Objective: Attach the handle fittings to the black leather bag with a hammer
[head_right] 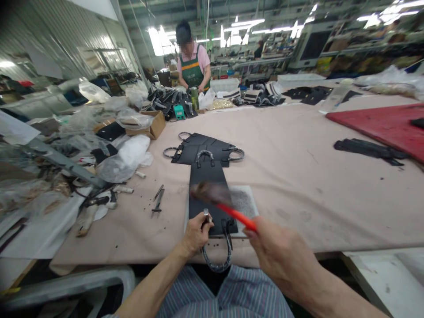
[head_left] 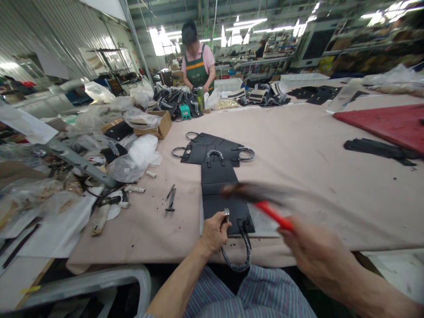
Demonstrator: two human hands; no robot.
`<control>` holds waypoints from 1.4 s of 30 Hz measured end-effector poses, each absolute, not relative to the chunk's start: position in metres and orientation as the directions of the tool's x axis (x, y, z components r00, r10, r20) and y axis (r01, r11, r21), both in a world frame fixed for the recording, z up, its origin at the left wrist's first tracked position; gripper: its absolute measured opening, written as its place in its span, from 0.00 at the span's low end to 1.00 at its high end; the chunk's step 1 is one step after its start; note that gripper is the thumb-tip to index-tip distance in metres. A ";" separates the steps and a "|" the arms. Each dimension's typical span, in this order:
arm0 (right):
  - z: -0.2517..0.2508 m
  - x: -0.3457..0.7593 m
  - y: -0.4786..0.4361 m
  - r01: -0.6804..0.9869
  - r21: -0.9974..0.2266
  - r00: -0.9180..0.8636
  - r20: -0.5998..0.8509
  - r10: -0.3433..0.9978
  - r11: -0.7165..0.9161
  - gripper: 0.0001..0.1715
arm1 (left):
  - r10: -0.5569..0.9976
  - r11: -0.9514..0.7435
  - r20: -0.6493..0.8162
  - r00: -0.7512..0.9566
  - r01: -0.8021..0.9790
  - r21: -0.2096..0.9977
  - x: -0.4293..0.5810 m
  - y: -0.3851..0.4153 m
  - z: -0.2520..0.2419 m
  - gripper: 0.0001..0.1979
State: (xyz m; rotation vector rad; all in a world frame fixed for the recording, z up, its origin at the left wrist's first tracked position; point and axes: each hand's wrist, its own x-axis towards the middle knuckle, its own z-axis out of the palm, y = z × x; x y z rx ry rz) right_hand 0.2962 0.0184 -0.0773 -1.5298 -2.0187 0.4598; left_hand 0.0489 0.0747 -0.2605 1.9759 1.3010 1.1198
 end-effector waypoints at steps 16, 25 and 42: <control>-0.229 0.376 0.055 0.881 -0.449 0.161 -0.013 0.987 -0.150 0.17 | 0.917 -0.395 0.320 0.239 0.423 0.816 0.043 0.077 -0.257 0.09; -0.240 0.272 0.055 0.764 -0.479 -0.321 0.299 0.899 0.432 0.19 | 0.935 -0.342 0.265 0.236 0.395 0.853 0.040 0.081 -0.248 0.09; -0.261 0.277 0.053 0.750 -0.515 -0.311 0.278 0.909 0.414 0.20 | 0.894 -0.440 0.370 0.251 0.343 0.830 0.035 0.074 -0.252 0.08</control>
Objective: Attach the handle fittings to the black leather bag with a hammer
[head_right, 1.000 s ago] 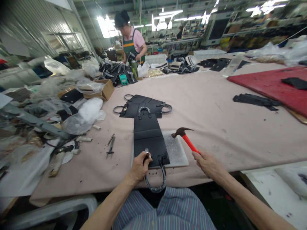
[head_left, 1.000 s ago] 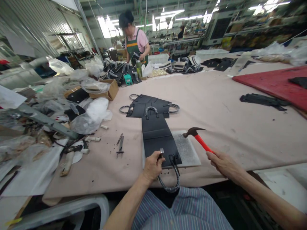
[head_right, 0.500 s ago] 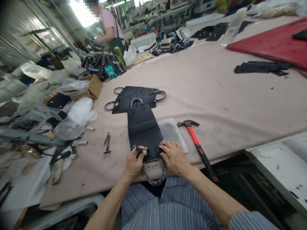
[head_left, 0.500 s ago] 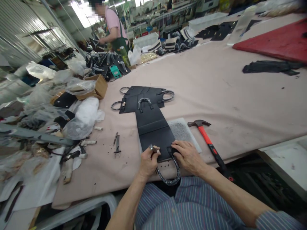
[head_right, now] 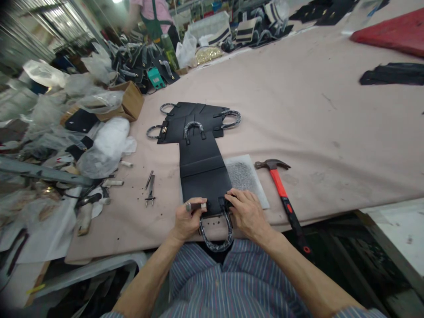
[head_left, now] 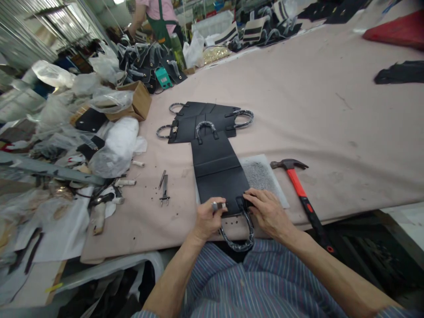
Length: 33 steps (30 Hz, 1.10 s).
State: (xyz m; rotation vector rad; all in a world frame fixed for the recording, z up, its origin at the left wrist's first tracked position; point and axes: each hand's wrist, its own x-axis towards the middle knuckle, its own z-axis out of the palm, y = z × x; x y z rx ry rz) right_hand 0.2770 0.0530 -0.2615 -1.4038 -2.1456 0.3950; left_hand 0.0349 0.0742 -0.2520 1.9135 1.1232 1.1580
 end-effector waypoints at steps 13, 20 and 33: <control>-0.263 0.278 0.054 0.742 -0.536 -0.299 0.274 0.914 0.403 0.20 | 0.873 -0.441 0.317 0.370 0.322 0.838 0.030 0.086 -0.239 0.06; -0.262 0.278 0.054 0.735 -0.544 -0.293 0.285 0.913 0.406 0.20 | 0.998 -0.034 0.035 -0.055 0.023 0.999 0.028 0.086 -0.248 0.10; -0.265 0.279 0.053 0.728 -0.551 -0.299 0.282 0.912 0.409 0.20 | 0.958 -0.287 0.266 0.111 0.281 0.916 0.041 0.075 -0.250 0.07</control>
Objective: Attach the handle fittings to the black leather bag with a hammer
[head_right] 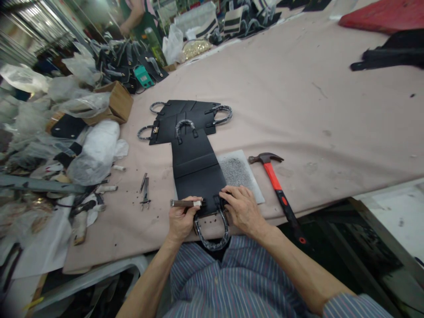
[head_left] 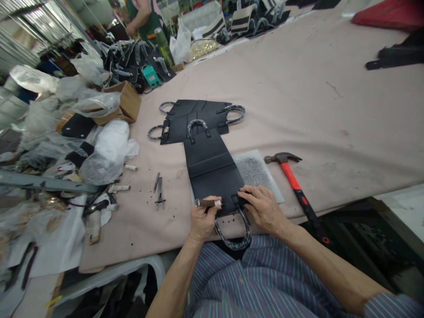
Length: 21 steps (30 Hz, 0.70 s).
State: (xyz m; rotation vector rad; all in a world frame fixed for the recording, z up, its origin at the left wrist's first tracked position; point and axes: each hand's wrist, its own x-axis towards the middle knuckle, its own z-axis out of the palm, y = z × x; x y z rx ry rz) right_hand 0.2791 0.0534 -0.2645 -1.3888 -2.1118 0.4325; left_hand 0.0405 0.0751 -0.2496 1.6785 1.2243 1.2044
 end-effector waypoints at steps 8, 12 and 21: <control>-0.263 0.278 0.053 0.731 -0.556 -0.285 0.277 0.917 0.395 0.20 | 0.959 -0.281 0.260 0.110 0.290 0.915 0.040 0.075 -0.252 0.06; -0.262 0.278 0.053 0.729 -0.561 -0.281 0.277 0.919 0.392 0.21 | 0.960 -0.277 0.254 0.116 0.284 0.918 0.040 0.075 -0.252 0.06; -0.261 0.277 0.053 0.735 -0.550 -0.285 0.281 0.917 0.397 0.20 | 0.951 -0.307 0.278 0.135 0.301 0.903 0.041 0.075 -0.251 0.06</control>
